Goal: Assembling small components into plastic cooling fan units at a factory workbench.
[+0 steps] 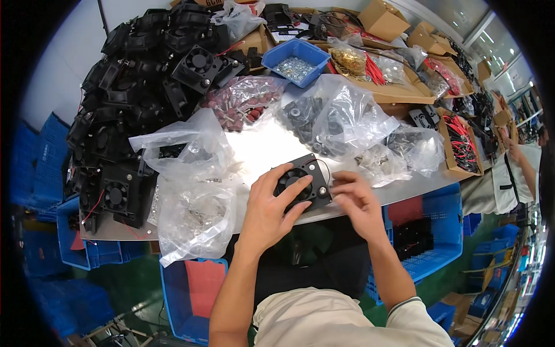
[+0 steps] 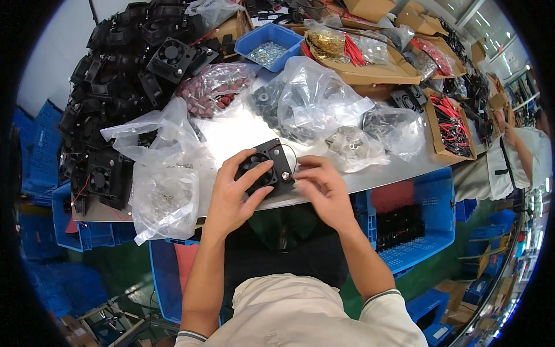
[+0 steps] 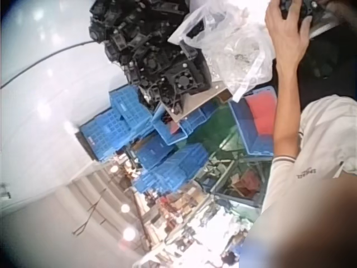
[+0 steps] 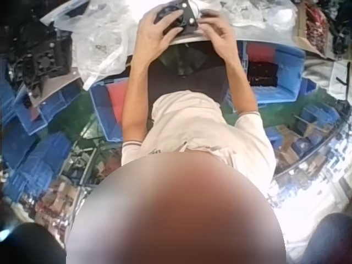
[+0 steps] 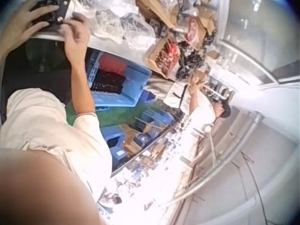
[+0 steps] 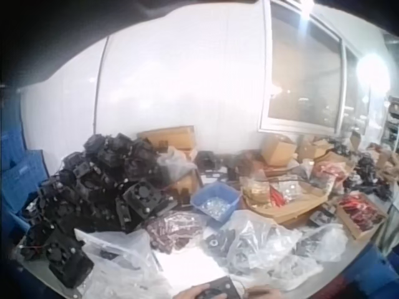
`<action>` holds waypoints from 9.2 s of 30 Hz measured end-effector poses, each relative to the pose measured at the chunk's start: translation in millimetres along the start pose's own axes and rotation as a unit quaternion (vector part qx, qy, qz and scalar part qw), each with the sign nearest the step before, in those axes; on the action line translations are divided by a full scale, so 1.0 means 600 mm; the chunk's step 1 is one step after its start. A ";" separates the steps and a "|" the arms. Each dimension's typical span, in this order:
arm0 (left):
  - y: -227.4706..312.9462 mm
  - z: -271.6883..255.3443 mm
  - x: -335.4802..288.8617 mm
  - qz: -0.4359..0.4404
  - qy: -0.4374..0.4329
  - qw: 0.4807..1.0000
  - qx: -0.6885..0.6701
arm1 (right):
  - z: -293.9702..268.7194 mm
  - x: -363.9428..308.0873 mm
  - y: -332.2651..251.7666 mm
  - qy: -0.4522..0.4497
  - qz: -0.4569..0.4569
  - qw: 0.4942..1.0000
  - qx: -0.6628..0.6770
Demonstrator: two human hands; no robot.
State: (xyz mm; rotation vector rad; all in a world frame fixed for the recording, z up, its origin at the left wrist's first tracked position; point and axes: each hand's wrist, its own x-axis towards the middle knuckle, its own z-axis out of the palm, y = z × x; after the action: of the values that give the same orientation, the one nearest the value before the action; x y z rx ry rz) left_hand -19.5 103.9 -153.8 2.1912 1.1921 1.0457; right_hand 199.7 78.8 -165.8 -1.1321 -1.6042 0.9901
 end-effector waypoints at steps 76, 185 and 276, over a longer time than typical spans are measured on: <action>0.001 0.000 -0.022 0.003 0.056 0.998 -0.003 | 0.016 0.004 0.017 0.143 0.050 0.988 0.034; -0.043 0.036 -0.020 -0.173 0.161 0.969 0.069 | -0.205 -0.377 0.240 0.199 0.025 0.925 -0.323; 0.237 0.334 -0.051 -0.256 -0.351 0.657 -0.616 | -0.326 -0.050 0.029 0.370 -0.068 0.686 0.623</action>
State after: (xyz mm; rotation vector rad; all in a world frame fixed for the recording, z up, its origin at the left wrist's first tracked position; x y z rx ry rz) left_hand 200.3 -1.8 -196.1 0.8526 0.3682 0.3767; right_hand 396.2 75.1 -136.8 -0.2853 -0.1252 1.0049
